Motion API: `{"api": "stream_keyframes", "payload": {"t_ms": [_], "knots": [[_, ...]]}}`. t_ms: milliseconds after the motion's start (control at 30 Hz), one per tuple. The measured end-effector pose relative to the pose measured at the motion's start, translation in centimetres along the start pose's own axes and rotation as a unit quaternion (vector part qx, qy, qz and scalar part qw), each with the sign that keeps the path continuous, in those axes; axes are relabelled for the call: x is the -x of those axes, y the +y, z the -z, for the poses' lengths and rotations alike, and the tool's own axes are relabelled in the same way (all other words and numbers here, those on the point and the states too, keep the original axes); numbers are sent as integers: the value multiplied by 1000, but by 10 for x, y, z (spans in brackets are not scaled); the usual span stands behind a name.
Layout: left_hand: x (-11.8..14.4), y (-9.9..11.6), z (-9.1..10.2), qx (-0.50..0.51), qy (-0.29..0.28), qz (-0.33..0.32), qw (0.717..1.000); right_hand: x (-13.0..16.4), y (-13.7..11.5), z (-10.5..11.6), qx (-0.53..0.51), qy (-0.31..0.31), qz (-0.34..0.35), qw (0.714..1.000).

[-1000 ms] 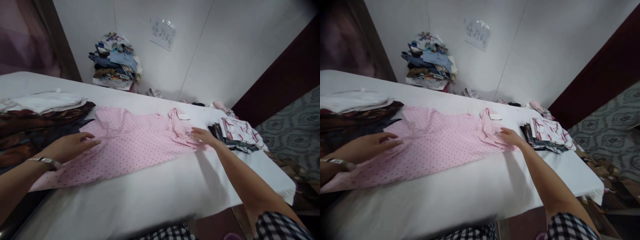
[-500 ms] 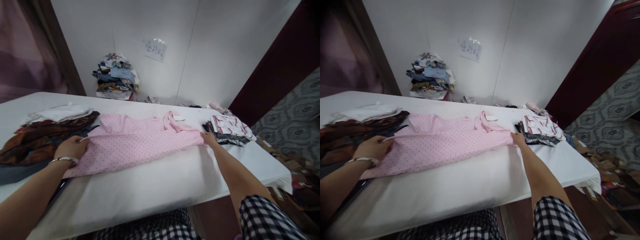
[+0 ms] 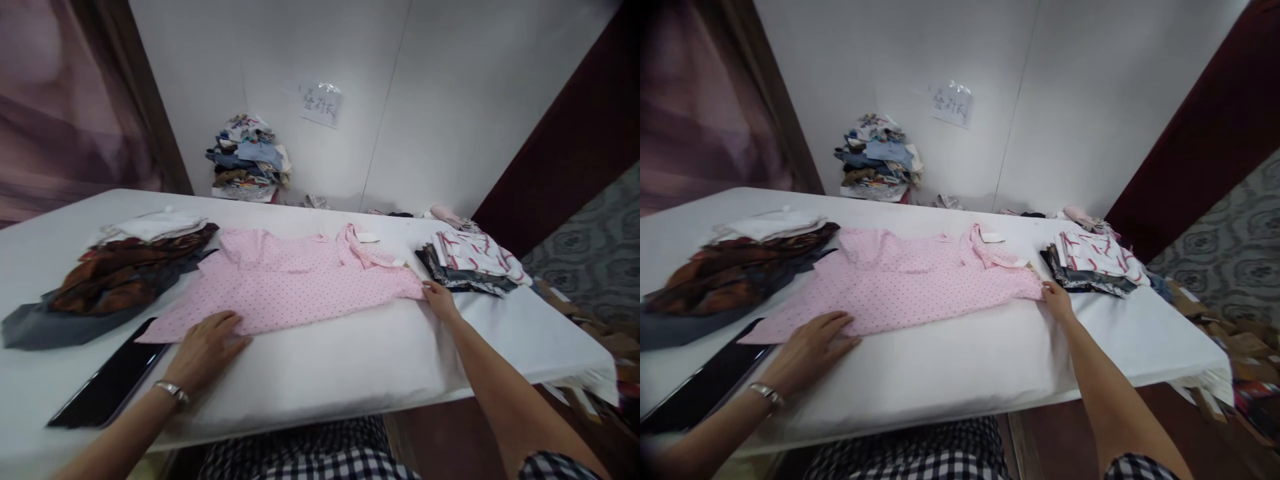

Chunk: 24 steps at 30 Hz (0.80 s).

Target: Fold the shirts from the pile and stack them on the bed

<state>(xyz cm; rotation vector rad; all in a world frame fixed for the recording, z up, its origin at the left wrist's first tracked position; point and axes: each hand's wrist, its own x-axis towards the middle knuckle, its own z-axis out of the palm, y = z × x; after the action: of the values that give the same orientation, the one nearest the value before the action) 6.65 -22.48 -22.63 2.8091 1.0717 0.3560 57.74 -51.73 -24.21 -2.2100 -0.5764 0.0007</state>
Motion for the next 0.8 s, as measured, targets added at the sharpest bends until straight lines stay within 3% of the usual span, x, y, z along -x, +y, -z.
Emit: {"api": "stream_keyframes", "payload": {"t_ms": [100,300,567,700,800], "knots": [[3,-5,-1,-7,-4,19,1000,-4,4,3,26,21,-4,999],[5,-11,-7,18,29,50,998,11,9,-4,181,8,15,983],[10,-11,-9,47,101,20,994,16,5,3,171,1,-43,984],[14,-9,-7,56,127,9,990,17,8,3,147,58,-68,985],[17,-8,-8,60,134,48,988,14,12,1,163,45,-97,981]]}}
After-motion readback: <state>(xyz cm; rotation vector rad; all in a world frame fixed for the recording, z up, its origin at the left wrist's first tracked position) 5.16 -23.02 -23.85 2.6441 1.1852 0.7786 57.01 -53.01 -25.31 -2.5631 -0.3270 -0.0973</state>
